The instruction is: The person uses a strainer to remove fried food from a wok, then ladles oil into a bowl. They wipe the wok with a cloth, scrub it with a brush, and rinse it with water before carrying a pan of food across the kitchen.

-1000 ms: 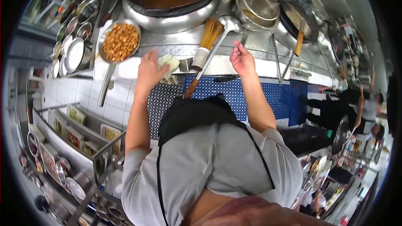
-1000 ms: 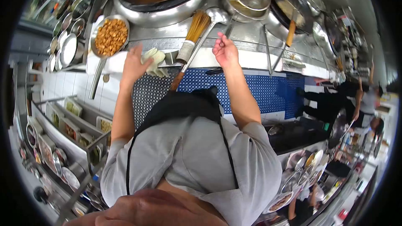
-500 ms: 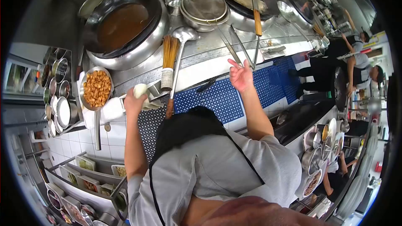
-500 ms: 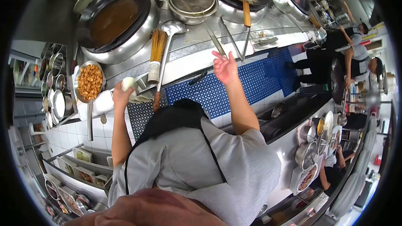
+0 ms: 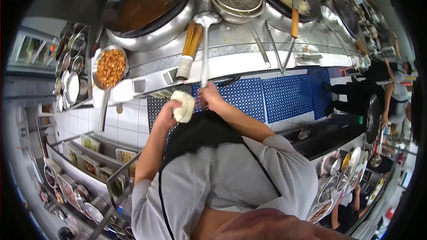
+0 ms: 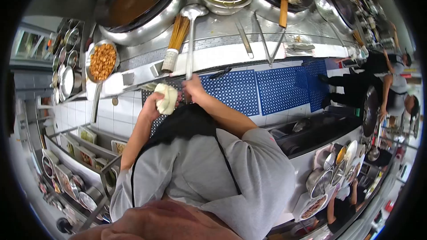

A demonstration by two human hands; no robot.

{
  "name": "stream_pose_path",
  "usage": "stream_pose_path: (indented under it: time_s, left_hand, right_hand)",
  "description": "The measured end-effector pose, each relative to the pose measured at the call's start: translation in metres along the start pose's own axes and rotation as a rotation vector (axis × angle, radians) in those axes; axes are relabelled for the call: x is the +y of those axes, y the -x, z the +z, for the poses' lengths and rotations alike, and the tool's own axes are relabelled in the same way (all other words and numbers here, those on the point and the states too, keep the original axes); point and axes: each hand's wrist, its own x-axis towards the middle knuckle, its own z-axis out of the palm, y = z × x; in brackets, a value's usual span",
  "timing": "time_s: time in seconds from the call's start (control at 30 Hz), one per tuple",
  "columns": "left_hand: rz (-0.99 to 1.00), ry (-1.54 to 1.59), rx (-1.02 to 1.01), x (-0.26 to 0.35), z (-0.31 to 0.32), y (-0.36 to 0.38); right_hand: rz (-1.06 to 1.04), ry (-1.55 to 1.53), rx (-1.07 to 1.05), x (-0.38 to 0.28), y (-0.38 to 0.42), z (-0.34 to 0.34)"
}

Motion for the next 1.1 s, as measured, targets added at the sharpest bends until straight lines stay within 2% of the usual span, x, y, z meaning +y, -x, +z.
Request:
stream_pose_path:
  time_s: [0.07,0.13,0.23,0.27,0.3,0.33,0.43,0.47,0.53,0.6,0.67,0.7,0.77,0.8,0.83,0.87,0.93,0.97,1.0,1.03,1.1]
  left_hand:
    - [0.027,-0.001,-0.12,-0.002,0.03,-0.002]
    - [0.012,0.046,-0.148,-0.005,0.038,-0.003]
    - [0.148,0.249,-0.076,-0.004,0.038,-0.001]
    - [0.174,0.203,-0.061,0.006,0.04,0.0]
    - [0.252,0.163,0.063,0.017,0.04,-0.003]
    - [0.33,0.123,0.188,0.03,0.039,-0.008]
    - [0.48,0.162,0.333,0.087,0.024,-0.021]
    - [0.534,0.21,0.397,0.108,0.021,-0.025]
    - [0.684,0.196,0.424,0.153,0.0,-0.036]
    - [0.77,0.228,0.44,0.195,-0.014,-0.04]
    - [0.717,0.179,0.527,0.235,-0.02,-0.042]
    - [0.681,0.149,0.494,0.25,-0.027,-0.045]
    - [0.584,0.125,0.445,0.279,-0.041,-0.051]
    - [0.527,0.131,0.424,0.293,-0.051,-0.06]
    - [0.471,0.136,0.403,0.306,-0.06,-0.067]
    - [0.372,0.091,0.402,0.317,-0.063,-0.074]
    - [0.322,0.114,0.405,0.324,-0.055,-0.078]
    - [0.343,0.119,0.334,0.326,-0.062,-0.084]
    - [0.354,0.142,0.315,0.325,-0.066,-0.087]
    - [0.336,0.18,0.294,0.322,-0.069,-0.088]
    - [0.299,0.241,0.227,0.32,-0.076,-0.088]
  right_hand:
    - [-0.379,0.155,0.352,0.044,-0.032,-0.031]
    - [-0.201,0.031,0.229,0.006,0.013,-0.04]
    - [-0.212,0.06,0.168,0.002,0.029,-0.044]
    - [-0.21,0.062,0.135,0.001,0.026,-0.044]
    - [-0.179,0.05,0.103,-0.003,0.023,-0.046]
    - [-0.149,0.039,0.07,-0.009,0.023,-0.046]
    - [-0.2,0.065,0.098,-0.005,0.021,-0.042]
    - [-0.155,0.044,0.085,-0.014,0.024,-0.042]
    - [-0.138,0.011,0.033,-0.027,0.026,-0.049]
    - [-0.212,0.08,0.086,-0.037,0.031,-0.045]
    - [-0.341,0.147,0.108,-0.057,0.029,-0.038]
    - [-0.384,0.227,0.097,-0.077,0.028,-0.033]
    - [-0.44,0.279,0.113,-0.139,0.033,-0.007]
    - [-0.533,0.401,0.152,-0.172,0.029,0.007]
    - [-0.663,0.407,0.102,-0.207,0.026,0.027]
    - [-0.689,0.549,0.104,-0.244,0.016,0.044]
    - [-0.703,0.679,0.118,-0.313,-0.013,0.079]
    - [-0.68,0.683,0.178,-0.341,-0.027,0.103]
    - [-0.737,0.717,0.121,-0.367,-0.056,0.117]
    - [-0.74,0.834,0.186,-0.386,-0.062,0.144]
    - [-0.66,0.968,0.166,-0.422,-0.118,0.171]
